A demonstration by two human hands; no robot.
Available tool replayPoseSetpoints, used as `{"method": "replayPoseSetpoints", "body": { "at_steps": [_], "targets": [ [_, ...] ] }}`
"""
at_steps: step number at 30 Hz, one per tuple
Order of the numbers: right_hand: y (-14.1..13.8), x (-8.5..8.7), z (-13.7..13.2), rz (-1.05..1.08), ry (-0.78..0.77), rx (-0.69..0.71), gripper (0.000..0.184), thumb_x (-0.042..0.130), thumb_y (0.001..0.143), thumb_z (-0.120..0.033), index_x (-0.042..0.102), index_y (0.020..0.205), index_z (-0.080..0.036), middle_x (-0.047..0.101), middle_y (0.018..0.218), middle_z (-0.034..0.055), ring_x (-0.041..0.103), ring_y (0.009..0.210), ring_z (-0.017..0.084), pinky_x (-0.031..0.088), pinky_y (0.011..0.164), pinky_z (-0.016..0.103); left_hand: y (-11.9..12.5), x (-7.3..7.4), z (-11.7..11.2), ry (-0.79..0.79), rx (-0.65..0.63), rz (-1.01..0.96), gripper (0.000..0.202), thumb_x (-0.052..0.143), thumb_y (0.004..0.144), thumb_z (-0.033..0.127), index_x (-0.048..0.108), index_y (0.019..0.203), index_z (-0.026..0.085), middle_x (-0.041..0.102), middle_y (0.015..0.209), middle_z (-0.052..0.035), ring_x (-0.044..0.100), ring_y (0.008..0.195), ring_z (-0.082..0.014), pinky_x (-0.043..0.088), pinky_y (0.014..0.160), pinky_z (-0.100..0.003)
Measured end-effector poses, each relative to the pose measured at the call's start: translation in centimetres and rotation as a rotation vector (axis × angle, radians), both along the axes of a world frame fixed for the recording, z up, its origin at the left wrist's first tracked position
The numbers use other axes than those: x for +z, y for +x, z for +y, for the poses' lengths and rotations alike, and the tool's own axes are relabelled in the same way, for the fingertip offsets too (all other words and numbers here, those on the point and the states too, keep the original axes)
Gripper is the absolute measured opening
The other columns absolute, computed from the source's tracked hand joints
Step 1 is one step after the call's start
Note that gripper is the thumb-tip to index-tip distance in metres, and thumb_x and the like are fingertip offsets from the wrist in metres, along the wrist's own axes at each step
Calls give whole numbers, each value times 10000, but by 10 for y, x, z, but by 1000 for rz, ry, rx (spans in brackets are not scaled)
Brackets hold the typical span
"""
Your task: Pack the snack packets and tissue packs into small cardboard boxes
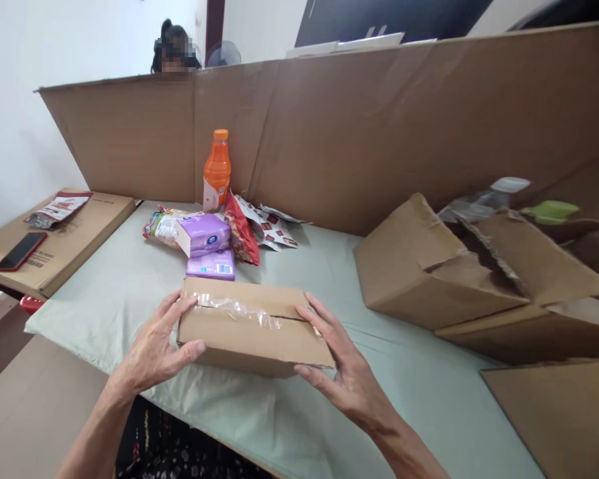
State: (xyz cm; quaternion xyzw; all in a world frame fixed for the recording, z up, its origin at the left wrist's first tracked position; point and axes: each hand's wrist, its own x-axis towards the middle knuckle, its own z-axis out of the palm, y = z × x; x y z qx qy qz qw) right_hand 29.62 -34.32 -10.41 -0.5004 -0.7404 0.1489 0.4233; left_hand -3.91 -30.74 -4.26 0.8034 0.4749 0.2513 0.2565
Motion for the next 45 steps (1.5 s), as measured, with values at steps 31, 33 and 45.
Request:
{"method": "replayPoseSetpoints", "body": {
  "at_steps": [31,33,45],
  "targets": [
    [-79,-13,14,83,58,109,613,678,922,-424,490,1498,-331,530,1539,126,519,1409,336,552,1055,480,-77,-13,-16,150,203,-16,738,732,842,570,551,1468,225,588,1468,-173,469,1441,-408,452,1146,-593],
    [-81,-13,13,82,84,107,610,681,921,-435,492,1492,-326,539,1528,139,537,1392,339,568,1033,478,-77,-13,-19,181,197,-42,738,745,832,549,558,1461,211,614,1443,-171,505,1415,-396,469,1139,-579],
    [-120,8,43,106,35,256,637,693,916,-447,493,1501,-294,496,1566,153,485,1437,336,514,1093,506,-112,1,-29,250,319,-46,688,723,861,524,561,1451,208,595,1472,-148,518,1410,-364,436,1180,-544]
  ]
}}
